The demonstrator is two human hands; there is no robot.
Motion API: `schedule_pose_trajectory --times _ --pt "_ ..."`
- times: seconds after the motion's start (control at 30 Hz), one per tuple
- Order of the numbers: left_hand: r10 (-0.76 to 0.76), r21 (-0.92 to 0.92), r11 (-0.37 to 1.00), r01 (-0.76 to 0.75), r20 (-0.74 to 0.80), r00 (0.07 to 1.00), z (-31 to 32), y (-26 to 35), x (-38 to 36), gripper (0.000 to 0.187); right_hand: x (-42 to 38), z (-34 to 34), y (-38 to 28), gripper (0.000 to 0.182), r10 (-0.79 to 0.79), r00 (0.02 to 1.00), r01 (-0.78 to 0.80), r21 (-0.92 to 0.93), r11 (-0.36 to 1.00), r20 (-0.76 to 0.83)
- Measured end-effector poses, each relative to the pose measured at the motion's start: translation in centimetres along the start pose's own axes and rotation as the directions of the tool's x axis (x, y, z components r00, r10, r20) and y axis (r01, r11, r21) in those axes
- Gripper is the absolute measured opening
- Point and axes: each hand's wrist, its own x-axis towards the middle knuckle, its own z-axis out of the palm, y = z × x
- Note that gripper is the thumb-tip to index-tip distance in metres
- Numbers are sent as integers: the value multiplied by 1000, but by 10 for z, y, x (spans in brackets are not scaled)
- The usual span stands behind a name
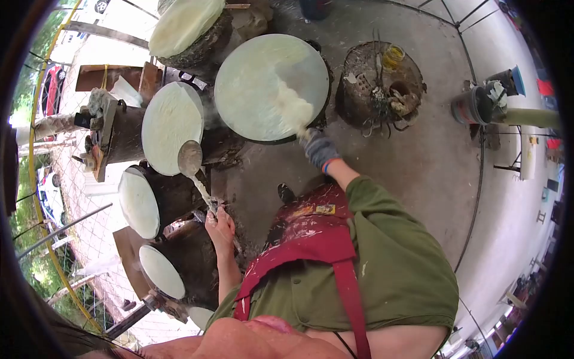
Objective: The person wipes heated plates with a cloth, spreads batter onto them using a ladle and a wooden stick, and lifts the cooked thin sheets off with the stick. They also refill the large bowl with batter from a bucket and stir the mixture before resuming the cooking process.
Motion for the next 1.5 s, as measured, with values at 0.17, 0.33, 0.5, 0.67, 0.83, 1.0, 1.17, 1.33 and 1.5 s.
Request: schedule_pose_trajectory --times 0.17,0.33,0.5,0.67,0.83,1.0,1.17,1.33,1.5 --pt "-112 -6 994 112 -16 994 35 20 -29 6 19 -18 57 28 -215 955 135 -343 930 -206" --pt "-100 11 995 100 -41 994 55 18 -33 4 40 -82 19 18 58 998 -60 -48 997 -35" --pt "-100 44 994 102 -50 994 64 20 -33 2 14 -61 71 21 -211 977 179 -391 903 -40" --pt "-7 181 983 22 -82 997 79 21 -33 18 83 -119 47 22 -307 917 182 -421 888 -252" --pt "-66 230 969 87 -97 993 87 27 -35 18 44 -109 37 25 -206 978 199 -194 961 -21" --pt "-117 171 976 136 -116 986 86 22 -37 17 73 -142 57 38 -243 966 191 -398 897 -84" --pt "-113 208 968 141 -138 984 91 19 -44 17 224 -147 23 41 -468 856 316 -493 810 -219" --pt "-133 225 962 155 -110 985 105 29 -45 17 158 -104 -46 44 -616 772 494 -464 735 -155" --pt "-106 219 968 125 -99 989 113 38 -47 17 41 -111 51 42 -307 872 413 237 879 -380"
